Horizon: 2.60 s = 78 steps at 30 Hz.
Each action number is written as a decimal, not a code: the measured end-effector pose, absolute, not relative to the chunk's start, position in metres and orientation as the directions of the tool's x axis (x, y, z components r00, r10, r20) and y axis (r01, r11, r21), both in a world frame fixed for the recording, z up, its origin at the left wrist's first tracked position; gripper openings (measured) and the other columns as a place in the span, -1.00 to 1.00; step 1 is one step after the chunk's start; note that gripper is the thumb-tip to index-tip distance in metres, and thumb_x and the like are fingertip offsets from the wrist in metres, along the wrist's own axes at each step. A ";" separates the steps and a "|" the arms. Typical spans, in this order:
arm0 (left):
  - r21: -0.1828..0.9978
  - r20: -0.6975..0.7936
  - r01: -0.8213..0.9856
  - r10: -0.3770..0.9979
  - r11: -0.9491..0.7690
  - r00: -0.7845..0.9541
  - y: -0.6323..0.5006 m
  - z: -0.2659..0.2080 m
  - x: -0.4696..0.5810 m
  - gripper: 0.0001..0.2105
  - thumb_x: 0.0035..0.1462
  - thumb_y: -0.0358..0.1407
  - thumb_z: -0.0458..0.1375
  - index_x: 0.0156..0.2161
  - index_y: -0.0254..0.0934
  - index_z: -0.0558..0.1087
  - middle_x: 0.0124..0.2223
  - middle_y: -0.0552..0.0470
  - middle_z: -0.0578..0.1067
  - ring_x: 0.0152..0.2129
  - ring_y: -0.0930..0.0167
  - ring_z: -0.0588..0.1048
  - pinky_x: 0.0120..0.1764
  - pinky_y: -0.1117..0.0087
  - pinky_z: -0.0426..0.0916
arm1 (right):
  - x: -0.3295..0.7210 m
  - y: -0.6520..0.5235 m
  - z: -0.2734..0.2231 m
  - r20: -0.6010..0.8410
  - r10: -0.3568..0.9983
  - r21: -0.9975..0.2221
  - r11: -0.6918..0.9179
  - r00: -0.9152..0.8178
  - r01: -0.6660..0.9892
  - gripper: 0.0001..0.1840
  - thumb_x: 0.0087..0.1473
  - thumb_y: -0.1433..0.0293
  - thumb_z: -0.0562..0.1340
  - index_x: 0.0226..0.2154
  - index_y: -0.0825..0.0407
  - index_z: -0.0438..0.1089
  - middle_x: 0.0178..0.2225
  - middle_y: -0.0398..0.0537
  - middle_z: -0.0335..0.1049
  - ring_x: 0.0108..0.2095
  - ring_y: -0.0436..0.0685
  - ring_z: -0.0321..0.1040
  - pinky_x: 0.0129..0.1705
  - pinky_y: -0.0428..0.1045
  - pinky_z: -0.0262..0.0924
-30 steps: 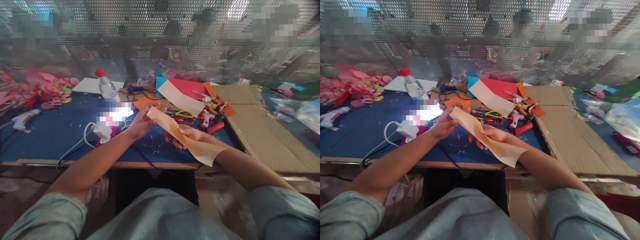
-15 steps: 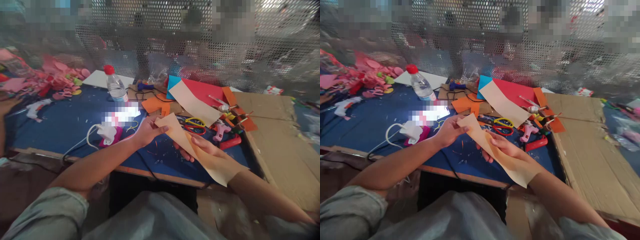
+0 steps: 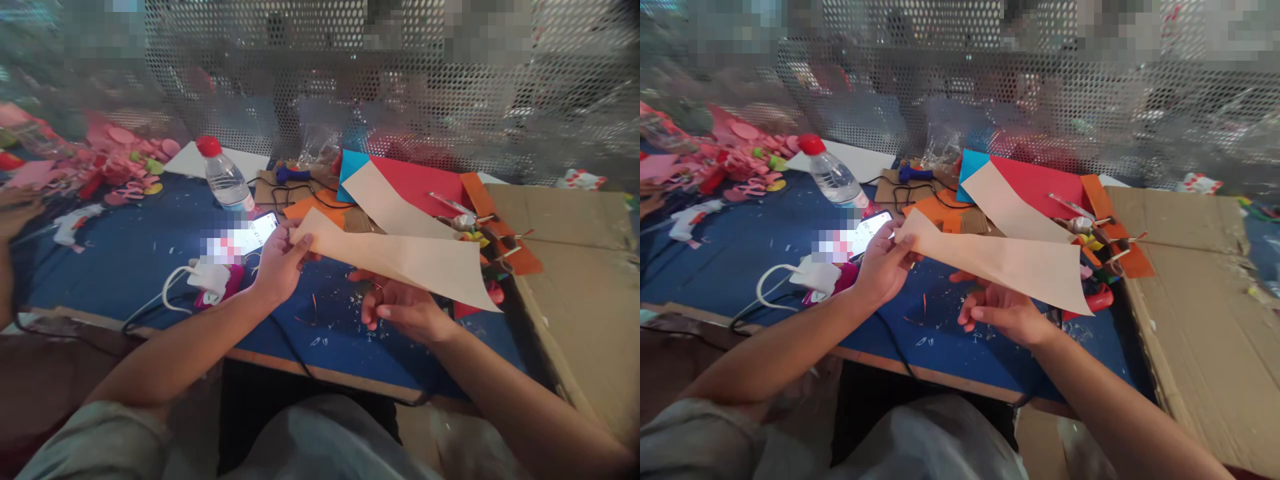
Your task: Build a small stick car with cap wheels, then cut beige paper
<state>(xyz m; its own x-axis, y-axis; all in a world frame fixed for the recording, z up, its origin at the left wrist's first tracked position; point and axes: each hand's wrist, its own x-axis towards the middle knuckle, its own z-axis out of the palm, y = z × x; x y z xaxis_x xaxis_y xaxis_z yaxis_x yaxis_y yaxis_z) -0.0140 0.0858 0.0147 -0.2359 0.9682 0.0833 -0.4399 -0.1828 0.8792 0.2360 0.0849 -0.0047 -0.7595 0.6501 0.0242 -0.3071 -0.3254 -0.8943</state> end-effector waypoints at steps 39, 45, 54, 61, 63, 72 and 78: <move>0.978 0.173 -0.206 0.609 -0.016 0.774 0.059 0.018 -0.012 -0.47 0.23 0.21 0.25 0.02 -0.21 0.42 -0.03 -0.19 0.49 -0.13 0.20 0.60 -0.04 0.15 0.58 | 0.235 0.097 0.016 -0.074 0.920 -0.944 -0.190 -0.385 -0.271 -0.18 -0.21 -0.08 0.57 0.05 -0.08 0.47 -0.43 -0.18 0.46 -0.55 0.08 0.37 -0.53 -0.01 0.39; 0.946 0.219 -0.320 0.824 -0.048 0.523 0.062 0.004 -0.005 -0.53 0.28 0.18 0.23 0.05 -0.12 0.38 -0.26 0.00 0.55 -0.40 0.34 0.63 -0.30 0.31 0.58 | 0.198 0.080 0.029 -0.043 0.902 -0.986 -0.107 -0.429 -0.126 -0.40 -0.12 0.12 0.61 -0.12 -0.03 0.44 -0.29 -0.07 0.57 -0.38 0.15 0.51 -0.31 0.08 0.53; 0.981 0.056 -0.195 0.967 -0.007 0.248 0.072 -0.005 -0.001 -0.64 0.22 -0.01 0.36 -0.15 -0.32 0.59 -0.24 -0.11 0.69 -0.33 0.24 0.65 -0.26 0.26 0.55 | 0.190 0.072 -0.006 0.184 0.853 -0.980 0.123 -0.489 -0.155 -0.16 0.17 -0.21 0.32 0.32 -0.17 0.21 0.12 0.09 0.50 0.13 0.38 0.50 0.00 0.21 0.54; 0.946 -0.048 -0.294 0.954 0.139 0.296 0.071 -0.003 0.003 -0.59 0.14 0.02 0.43 -0.17 -0.34 0.62 -0.26 -0.15 0.69 -0.40 0.26 0.65 -0.31 0.26 0.56 | 0.200 0.065 0.003 0.110 0.903 -0.980 0.029 -0.415 -0.198 -0.35 0.28 -0.11 0.20 0.31 -0.23 0.29 0.06 -0.05 0.56 -0.11 0.27 0.56 -0.16 0.15 0.50; 0.950 -0.021 -0.292 0.959 0.107 0.282 0.073 -0.006 0.003 -0.57 0.13 0.04 0.43 -0.18 -0.34 0.61 -0.26 -0.13 0.69 -0.41 0.29 0.64 -0.33 0.30 0.55 | 0.200 0.064 0.004 0.105 0.891 -0.985 0.033 -0.442 -0.167 -0.24 0.23 -0.10 0.29 0.37 -0.27 0.18 -0.04 -0.07 0.58 -0.31 0.19 0.52 -0.29 0.10 0.44; 0.984 0.174 -0.095 0.937 -0.152 0.304 0.065 -0.007 0.001 -0.49 0.27 0.20 0.23 -0.16 -0.28 0.57 -0.26 -0.09 0.64 -0.39 0.31 0.61 -0.40 0.35 0.49 | 0.196 0.059 -0.007 0.101 0.868 -0.994 0.063 -0.485 -0.095 -0.10 0.18 -0.12 0.36 0.43 -0.32 0.07 -0.31 -0.11 0.48 -0.43 0.21 0.44 -0.42 0.08 0.35; 0.960 0.191 -0.249 0.951 -0.130 0.242 0.062 -0.005 0.005 -0.50 0.31 0.19 0.19 -0.07 -0.25 0.56 -0.22 -0.07 0.65 -0.28 0.27 0.65 -0.23 0.30 0.58 | 0.195 0.059 -0.008 0.078 0.884 -0.996 0.055 -0.461 -0.063 -0.15 0.22 -0.09 0.35 0.43 -0.33 0.09 -0.41 -0.15 0.40 -0.55 0.14 0.33 -0.54 0.04 0.28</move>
<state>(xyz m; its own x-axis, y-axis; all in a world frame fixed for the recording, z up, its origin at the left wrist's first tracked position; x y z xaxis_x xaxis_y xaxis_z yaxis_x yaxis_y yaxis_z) 0.0052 0.0625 -0.0046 0.2424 0.9511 0.1914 -0.2489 -0.1297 0.9598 0.1954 0.0590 -0.0078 -0.4606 0.8842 0.0781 -0.0630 0.0552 -0.9965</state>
